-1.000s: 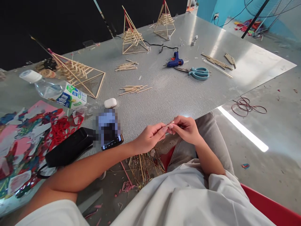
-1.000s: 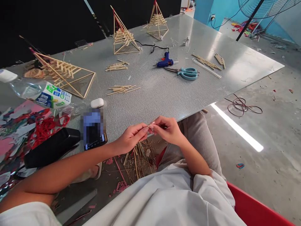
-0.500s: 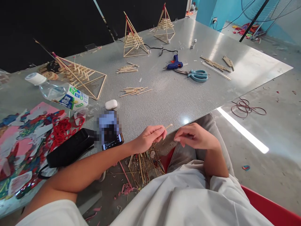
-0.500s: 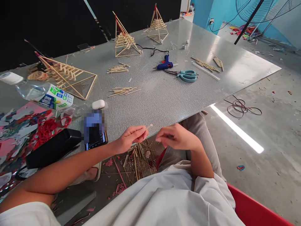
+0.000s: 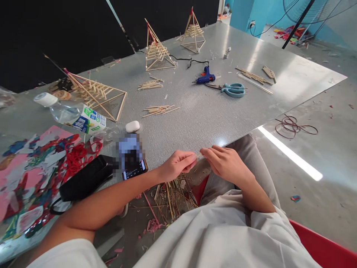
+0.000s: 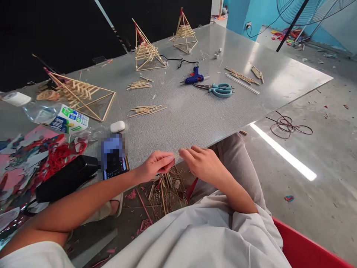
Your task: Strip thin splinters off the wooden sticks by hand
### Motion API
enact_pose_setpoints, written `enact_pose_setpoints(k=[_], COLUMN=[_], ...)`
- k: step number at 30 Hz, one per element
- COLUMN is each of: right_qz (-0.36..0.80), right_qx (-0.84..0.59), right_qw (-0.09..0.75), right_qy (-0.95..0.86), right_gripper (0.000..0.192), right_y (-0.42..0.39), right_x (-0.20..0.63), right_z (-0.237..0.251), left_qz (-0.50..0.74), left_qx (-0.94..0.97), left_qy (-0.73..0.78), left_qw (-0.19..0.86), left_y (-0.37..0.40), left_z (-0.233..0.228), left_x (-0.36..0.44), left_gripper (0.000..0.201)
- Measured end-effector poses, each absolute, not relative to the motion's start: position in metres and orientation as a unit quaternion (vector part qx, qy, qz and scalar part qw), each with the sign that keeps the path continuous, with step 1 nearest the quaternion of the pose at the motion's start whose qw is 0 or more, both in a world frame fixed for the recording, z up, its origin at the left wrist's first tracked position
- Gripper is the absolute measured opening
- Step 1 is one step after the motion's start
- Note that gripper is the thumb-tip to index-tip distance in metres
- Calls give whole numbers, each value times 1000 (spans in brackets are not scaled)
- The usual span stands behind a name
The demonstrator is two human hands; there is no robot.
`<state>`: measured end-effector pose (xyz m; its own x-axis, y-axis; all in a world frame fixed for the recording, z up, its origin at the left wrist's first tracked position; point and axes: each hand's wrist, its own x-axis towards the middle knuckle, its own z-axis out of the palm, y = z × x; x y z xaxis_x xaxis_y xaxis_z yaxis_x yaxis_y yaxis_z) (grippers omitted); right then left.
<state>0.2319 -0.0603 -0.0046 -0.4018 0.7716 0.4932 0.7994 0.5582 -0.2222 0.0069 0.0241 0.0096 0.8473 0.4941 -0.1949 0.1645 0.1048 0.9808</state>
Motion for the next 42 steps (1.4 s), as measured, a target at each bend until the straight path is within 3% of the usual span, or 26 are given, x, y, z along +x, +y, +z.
enact_pose_setpoints(k=[7, 11, 15, 19, 25, 32, 36, 42], right_qz=[-98, -51, 129, 319, 489, 690, 670, 500], right_qx=[-480, -471, -446, -399, -379, -288, -309, -386], right_qw=[249, 305, 372, 386, 377, 440, 451, 435], right_qy=[-835, -826, -804, -768, -689, -497, -502, -642], right_gripper=[25, 18, 15, 24, 43, 52, 49, 42], right_y=[-54, -51, -55, -59, -65, -71, -75, -75], right_x=[229, 229, 232, 237, 238, 225, 223, 235], right_z=[-11, -17, -12, 2, 5, -13, -15, -10], left_qz=[127, 130, 115, 101, 111, 151, 160, 155], left_qx=[705, 749, 773, 789, 818, 847, 840, 805], left_qy=[241, 243, 217, 181, 125, 101, 118, 149], left_qw=[655, 602, 585, 578, 551, 500, 505, 553], left_y=[23, 21, 21, 21, 20, 18, 18, 19], left_z=[9, 12, 14, 13, 11, 7, 7, 6], left_x=[10, 9, 8, 6, 6, 6, 6, 5], left_gripper=[62, 55, 50, 49, 46, 43, 44, 41])
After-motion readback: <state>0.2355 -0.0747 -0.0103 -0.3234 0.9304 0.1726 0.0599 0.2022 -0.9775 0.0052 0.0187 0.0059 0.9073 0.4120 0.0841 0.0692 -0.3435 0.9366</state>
